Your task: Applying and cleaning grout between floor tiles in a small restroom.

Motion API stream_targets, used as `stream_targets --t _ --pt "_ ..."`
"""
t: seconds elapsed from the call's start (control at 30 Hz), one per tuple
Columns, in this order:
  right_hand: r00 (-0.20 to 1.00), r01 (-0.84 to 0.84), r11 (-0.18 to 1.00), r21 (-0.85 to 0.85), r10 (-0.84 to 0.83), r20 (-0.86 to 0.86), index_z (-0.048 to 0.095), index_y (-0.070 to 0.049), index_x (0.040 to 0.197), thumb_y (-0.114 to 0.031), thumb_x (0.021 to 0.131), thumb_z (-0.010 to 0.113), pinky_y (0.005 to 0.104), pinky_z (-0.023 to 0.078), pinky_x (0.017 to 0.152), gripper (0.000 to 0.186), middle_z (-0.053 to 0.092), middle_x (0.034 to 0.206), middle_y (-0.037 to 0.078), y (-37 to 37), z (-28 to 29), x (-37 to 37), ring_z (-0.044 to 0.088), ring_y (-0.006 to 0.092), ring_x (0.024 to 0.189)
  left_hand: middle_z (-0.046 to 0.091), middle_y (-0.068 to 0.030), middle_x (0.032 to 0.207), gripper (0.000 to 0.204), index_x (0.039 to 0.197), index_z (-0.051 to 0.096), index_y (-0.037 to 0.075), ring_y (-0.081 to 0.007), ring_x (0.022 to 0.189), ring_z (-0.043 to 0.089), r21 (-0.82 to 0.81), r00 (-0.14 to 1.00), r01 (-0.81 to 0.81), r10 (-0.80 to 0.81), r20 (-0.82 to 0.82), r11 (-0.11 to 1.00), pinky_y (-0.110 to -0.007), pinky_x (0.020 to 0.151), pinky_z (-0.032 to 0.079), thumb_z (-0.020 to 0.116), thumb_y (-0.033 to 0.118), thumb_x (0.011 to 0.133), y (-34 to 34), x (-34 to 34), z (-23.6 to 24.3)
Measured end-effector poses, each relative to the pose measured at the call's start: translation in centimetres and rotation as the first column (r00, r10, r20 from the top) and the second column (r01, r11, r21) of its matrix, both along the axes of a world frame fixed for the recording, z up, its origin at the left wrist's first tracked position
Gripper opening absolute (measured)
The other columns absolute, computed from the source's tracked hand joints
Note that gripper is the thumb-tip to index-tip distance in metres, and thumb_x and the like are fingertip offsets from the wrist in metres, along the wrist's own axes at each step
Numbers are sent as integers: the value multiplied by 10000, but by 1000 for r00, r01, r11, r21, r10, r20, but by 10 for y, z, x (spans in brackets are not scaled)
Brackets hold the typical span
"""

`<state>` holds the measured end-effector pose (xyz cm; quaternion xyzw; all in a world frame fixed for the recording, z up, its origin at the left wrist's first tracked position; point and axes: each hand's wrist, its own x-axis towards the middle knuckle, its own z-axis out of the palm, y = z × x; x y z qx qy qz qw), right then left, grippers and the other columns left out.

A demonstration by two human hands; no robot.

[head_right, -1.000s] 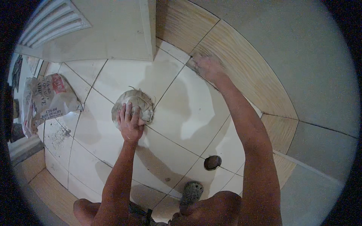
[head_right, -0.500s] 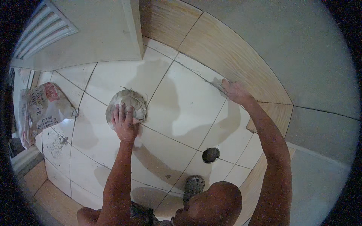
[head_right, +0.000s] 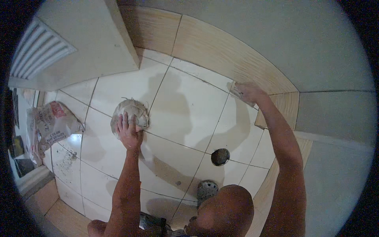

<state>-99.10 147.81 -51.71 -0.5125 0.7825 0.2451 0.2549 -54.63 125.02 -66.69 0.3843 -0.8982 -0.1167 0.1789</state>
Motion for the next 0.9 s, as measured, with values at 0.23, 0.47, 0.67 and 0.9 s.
stream_targets --t 0.23,0.47,0.67,0.9 --pt "660 737 316 -598 -526 536 548 -18 1185 -324 849 682 413 424 936 474 616 1088 163 156 -27 73 569 319 1023 542 -118 1317 486 1242 578 124 -376 1236 452 -85 1000 -9 12 26 996 -533 1027 319 584 231 768 12 -8 4" --pt "129 806 -504 -311 -363 923 471 12 1254 -229 875 695 349 407 953 502 565 1145 97 239 -64 204 526 200 1062 574 -219 1151 487 1191 561 -2 -375 1091 514 298 928 264 -157 -336 917 -474 965 388 651 177 747 112 -114 3" --pt "102 720 -541 -435 -537 837 450 2 1295 -174 892 665 322 398 970 490 539 1217 92 248 -83 237 511 191 1106 377 -169 1459 599 1301 526 106 -378 1352 339 57 518 855 -842 -152 515 -536 1113 240 628 437 813 218 -297 3" --pt "27 771 -592 -233 -336 942 454 0 1298 -144 895 649 361 396 984 470 554 1208 104 302 -83 227 525 220 1114 596 -80 1259 385 1133 644 156 -292 1219 496 120 912 330 -283 -298 936 -445 1012 376 575 37 773 79 -292 5"
